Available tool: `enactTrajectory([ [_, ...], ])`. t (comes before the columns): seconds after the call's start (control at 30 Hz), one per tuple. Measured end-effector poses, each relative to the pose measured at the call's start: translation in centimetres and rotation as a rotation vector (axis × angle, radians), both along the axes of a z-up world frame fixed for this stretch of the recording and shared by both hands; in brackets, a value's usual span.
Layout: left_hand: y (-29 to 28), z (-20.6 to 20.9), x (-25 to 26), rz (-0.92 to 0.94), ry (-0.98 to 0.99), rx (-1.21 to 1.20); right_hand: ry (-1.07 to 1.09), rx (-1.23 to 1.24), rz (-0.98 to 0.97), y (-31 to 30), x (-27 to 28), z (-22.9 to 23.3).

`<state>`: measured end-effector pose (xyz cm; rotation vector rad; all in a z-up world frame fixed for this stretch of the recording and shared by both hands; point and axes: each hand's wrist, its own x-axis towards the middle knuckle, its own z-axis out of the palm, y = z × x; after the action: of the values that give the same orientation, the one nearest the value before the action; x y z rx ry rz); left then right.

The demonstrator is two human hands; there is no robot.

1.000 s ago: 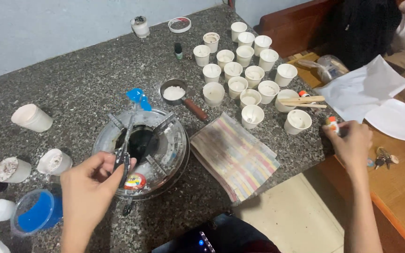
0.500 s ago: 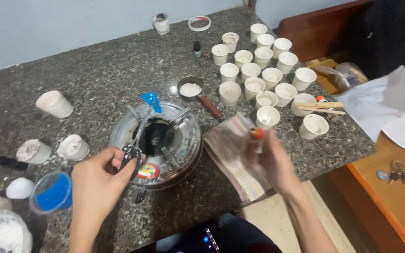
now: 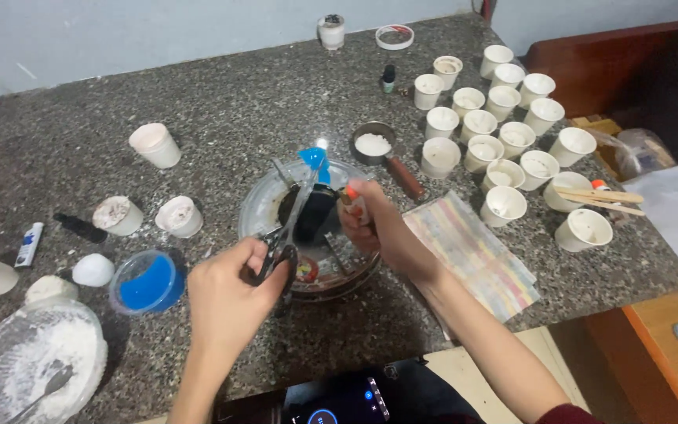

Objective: Scooping wax flakes into a melting pot and stirring them over a portable stove

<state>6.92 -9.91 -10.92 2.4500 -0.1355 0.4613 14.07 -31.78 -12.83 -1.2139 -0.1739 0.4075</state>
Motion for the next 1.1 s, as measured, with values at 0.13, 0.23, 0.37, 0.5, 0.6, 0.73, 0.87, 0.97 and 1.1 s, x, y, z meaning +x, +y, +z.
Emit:
enactTrajectory([
  [0.13,0.2,-0.3,0.7,0.026,-0.003,0.07,0.033,-0.084,0.042,1.6,2.1,-0.8],
  [0.23,0.2,0.3,1.2,0.044,-0.055,-0.062,0.214,-0.046,0.043,2.0,4.4,-3.7],
  [0.37,0.0,1.0,1.3,0.026,-0.08,-0.055,0.178,-0.056,0.007,2.0,5.0,-4.1],
  [0.5,-0.2,1.0,1.4,0.003,-0.082,-0.079,0.145,-0.076,-0.047,2.1,5.6,-4.9],
  [0.6,-0.2,1.1,1.5,-0.014,-0.076,-0.066,0.084,-0.08,-0.115,2.2,8.1,-10.0],
  [0.73,-0.1,1.5,1.5,-0.01,-0.04,-0.078,0.104,-0.063,-0.129,2.0,5.1,-5.6],
  [0.87,0.4,1.9,1.5,0.034,0.037,-0.066,0.229,-0.074,-0.131,0.6,1.8,-0.6],
  [0.97,0.9,2.4,1.9,0.06,0.196,0.018,0.219,-0.111,-0.168,-2.1,-0.3,0.1],
  [1.1,0.9,3.6,2.6,0.053,0.471,0.295,0.102,0.075,-0.223,-7.0,-2.4,-1.6],
])
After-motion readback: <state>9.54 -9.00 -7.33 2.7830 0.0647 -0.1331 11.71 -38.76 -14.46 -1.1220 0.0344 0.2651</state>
